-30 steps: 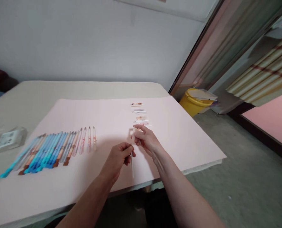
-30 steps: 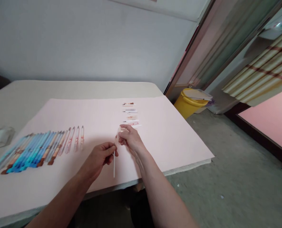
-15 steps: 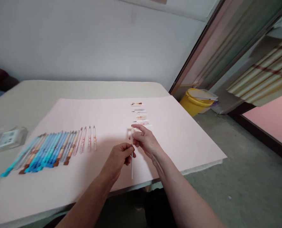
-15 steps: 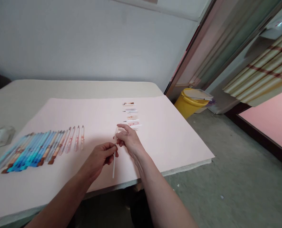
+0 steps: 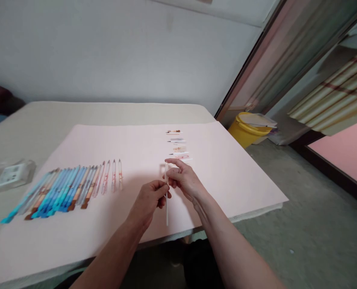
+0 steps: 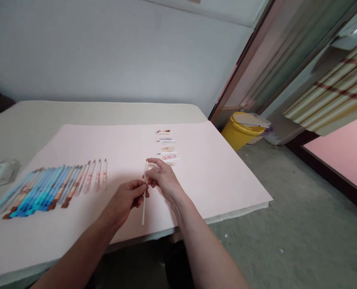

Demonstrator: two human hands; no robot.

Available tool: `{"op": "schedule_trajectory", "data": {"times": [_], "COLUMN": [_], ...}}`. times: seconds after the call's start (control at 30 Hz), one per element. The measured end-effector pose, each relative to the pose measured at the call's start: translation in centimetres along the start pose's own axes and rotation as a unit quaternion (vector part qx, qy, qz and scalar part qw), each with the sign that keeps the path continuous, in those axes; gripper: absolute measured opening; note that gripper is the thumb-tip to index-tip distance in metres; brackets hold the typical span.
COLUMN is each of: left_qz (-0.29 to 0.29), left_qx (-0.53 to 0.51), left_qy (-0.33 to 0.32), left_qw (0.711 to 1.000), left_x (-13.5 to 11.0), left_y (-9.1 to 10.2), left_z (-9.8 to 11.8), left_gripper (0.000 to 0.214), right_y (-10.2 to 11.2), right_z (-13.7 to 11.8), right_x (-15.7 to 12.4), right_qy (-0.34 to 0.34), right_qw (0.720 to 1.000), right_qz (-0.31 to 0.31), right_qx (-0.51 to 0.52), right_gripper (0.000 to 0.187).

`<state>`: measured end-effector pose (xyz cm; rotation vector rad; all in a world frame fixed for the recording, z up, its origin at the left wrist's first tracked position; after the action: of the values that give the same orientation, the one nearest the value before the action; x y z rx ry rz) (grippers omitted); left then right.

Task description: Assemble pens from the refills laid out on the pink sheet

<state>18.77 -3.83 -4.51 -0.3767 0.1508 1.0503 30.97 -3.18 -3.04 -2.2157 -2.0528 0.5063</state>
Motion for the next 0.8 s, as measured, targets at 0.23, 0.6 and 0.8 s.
{"op": "schedule_trajectory", "data": {"times": [0.23,0.6,0.8], "left_qz": [0.012,-0.009,0.029], "left_qx": [-0.046,-0.032,0.128], "left_qy": [0.016,0.011,-0.053], "left_qw": [0.999,0.999,0.990], "left_x": [0.3,0.3,0.4], "left_y": [0.5,0.5,0.4], "left_z": [-0.3,-0.3,0.6], "left_gripper": [0.024,0.026,0.036], "right_y": [0.1,-0.1,-0.1], "right_z": [0.3,0.8,1.0], "right_x": [0.1,0.4,0.3], "right_qy": [-0.005,-0.013,-0.018], "right_qw": [0.999,0.999,0.999], "right_qz": [0.013,0.024,0.027], "right_qx": [-0.038,-0.033,-0.037], "right_gripper": [0.040,0.032,0.030]}}
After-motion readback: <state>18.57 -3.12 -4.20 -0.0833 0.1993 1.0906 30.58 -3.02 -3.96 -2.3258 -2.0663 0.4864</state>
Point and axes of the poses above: each hand's wrist, its own x-axis towards the middle knuckle, its own y-axis out of the back of the hand, z = x × y, the point moved 5 cm from there along x, towards the middle knuckle, and after that the axes turned 2 degrees about -y, right-handed, at the moved point
